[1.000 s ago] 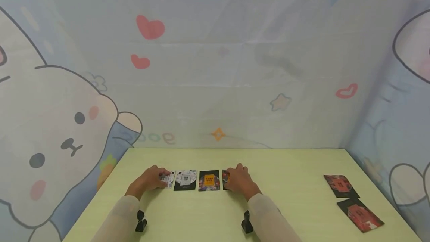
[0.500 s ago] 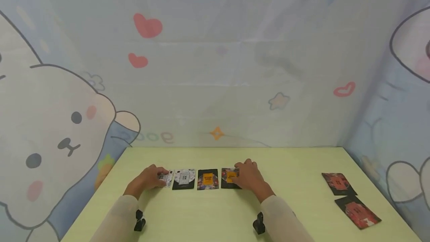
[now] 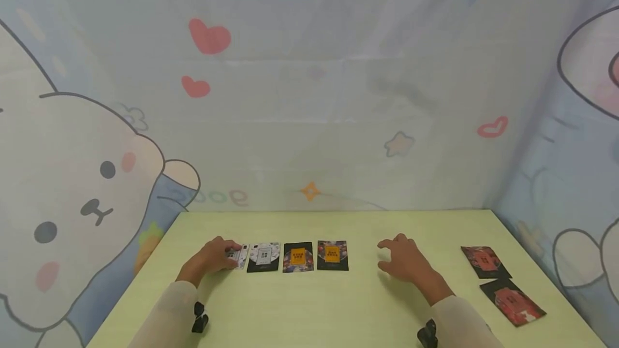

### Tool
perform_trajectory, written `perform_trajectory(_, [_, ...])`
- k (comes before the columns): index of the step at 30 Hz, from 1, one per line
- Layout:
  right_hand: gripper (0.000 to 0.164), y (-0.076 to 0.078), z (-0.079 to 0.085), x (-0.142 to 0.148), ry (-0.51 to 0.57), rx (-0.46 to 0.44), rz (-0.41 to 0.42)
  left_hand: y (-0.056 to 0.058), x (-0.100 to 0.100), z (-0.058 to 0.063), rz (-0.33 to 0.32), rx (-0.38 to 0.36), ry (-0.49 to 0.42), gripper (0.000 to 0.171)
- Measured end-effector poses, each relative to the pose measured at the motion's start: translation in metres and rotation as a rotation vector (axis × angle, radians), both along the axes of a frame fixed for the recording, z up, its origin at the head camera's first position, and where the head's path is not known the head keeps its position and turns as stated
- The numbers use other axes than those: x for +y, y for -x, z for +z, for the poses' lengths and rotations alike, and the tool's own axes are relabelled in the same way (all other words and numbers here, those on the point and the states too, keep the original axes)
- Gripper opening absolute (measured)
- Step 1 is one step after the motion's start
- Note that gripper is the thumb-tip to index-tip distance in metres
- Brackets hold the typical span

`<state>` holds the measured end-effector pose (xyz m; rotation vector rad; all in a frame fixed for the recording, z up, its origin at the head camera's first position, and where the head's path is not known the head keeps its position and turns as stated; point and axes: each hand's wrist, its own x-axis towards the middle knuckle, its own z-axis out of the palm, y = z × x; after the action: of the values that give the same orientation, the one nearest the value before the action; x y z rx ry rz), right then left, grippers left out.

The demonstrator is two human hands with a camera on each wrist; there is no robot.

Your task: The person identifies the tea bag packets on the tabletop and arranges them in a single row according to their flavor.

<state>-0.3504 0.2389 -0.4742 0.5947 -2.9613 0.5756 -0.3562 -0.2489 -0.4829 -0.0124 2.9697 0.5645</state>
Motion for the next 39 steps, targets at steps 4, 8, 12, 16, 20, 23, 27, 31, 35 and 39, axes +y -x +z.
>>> perform_trajectory(4, [0.038,-0.003,0.0,0.034,0.014,-0.008,0.01,0.001,0.0,0.0,-0.002,-0.001,0.001,0.047])
perform_trajectory(8, [0.035,-0.007,-0.002,0.067,0.013,-0.028,0.015,0.003,-0.001,-0.002,0.0,-0.005,-0.001,0.047])
perform_trajectory(12, [0.035,-0.013,0.0,0.096,0.013,-0.047,-0.007,0.004,-0.002,-0.003,0.002,-0.008,-0.005,0.047])
perform_trajectory(16, [0.035,-0.02,0.001,0.123,0.001,-0.031,-0.018,0.003,-0.002,-0.003,0.001,-0.008,-0.011,0.046])
perform_trajectory(20, [0.031,-0.027,0.0,0.148,-0.019,0.041,-0.002,0.004,-0.001,-0.002,-0.005,-0.005,-0.015,0.046])
perform_trajectory(23, [0.03,-0.028,-0.002,0.166,-0.04,0.04,-0.005,0.005,-0.001,-0.002,-0.006,-0.004,-0.016,0.047])
perform_trajectory(27, [0.032,-0.028,-0.005,0.191,-0.094,-0.043,-0.022,0.004,-0.002,-0.002,-0.008,-0.003,-0.011,0.047])
perform_trajectory(31, [0.034,-0.032,-0.007,0.212,-0.088,-0.161,-0.039,0.002,-0.003,-0.002,-0.007,-0.009,-0.007,0.047])
perform_trajectory(35, [0.031,-0.037,-0.01,0.227,-0.114,-0.2,-0.065,0.001,-0.003,-0.002,-0.003,-0.008,-0.021,0.047])
perform_trajectory(39, [0.027,-0.043,-0.015,0.235,-0.168,-0.177,-0.044,0.001,-0.002,-0.002,0.004,-0.006,-0.036,0.048])
